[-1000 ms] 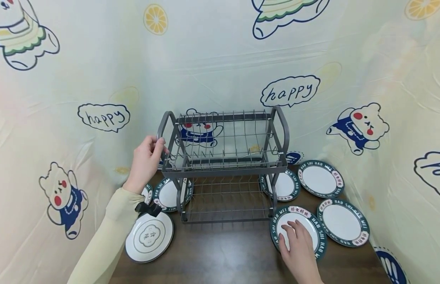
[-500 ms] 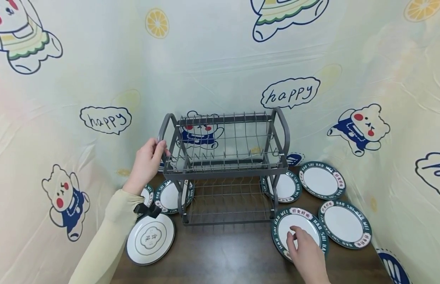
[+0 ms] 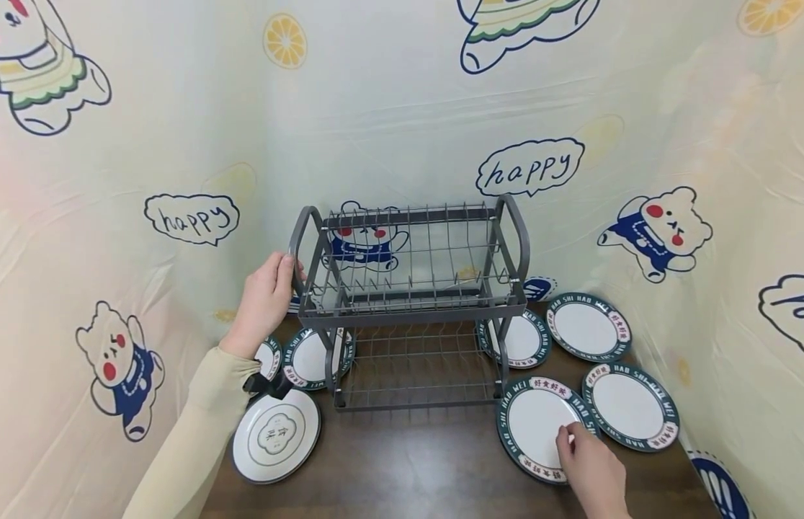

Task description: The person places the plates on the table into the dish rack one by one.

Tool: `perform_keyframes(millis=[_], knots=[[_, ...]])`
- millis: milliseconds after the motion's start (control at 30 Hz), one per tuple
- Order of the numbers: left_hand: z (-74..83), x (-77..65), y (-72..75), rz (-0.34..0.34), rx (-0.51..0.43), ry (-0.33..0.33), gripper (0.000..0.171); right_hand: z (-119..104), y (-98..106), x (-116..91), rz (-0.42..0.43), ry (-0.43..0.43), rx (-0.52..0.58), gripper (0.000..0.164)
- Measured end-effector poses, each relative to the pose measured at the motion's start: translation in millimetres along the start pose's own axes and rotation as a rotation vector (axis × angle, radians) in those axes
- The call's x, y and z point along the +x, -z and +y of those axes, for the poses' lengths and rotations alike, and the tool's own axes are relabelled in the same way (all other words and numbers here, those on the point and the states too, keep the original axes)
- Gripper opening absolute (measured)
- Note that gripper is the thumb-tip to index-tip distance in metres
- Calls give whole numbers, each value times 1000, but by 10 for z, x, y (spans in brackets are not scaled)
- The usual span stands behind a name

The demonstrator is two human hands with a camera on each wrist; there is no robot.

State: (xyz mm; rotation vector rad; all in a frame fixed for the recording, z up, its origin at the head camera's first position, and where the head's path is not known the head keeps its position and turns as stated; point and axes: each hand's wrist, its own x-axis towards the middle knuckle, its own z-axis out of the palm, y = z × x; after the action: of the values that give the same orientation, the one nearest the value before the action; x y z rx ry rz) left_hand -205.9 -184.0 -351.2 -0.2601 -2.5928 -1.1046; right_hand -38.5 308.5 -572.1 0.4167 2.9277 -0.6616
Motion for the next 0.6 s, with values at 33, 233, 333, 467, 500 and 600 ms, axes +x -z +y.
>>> perform_keyframes(millis=[33, 233, 333, 467, 500, 600], knots=[[0, 4, 3, 8, 7, -8, 37, 51, -19, 8, -11, -29, 1, 37], [-3, 17, 7, -2, 29, -15, 36, 367, -167, -11, -86, -208, -6, 42], [-13, 14, 5, -14, 39, -2, 36, 483, -244, -27, -102, -244, -8, 42], [-26, 11, -2, -22, 52, 15, 36, 580, -315, -21, -119, -297, -23, 44], [-26, 10, -4, -22, 53, 16, 36, 598, -325, -15, -121, -316, -28, 46], [-27, 8, -6, -21, 60, 16, 37, 647, -341, 10, -128, -369, -44, 52]])
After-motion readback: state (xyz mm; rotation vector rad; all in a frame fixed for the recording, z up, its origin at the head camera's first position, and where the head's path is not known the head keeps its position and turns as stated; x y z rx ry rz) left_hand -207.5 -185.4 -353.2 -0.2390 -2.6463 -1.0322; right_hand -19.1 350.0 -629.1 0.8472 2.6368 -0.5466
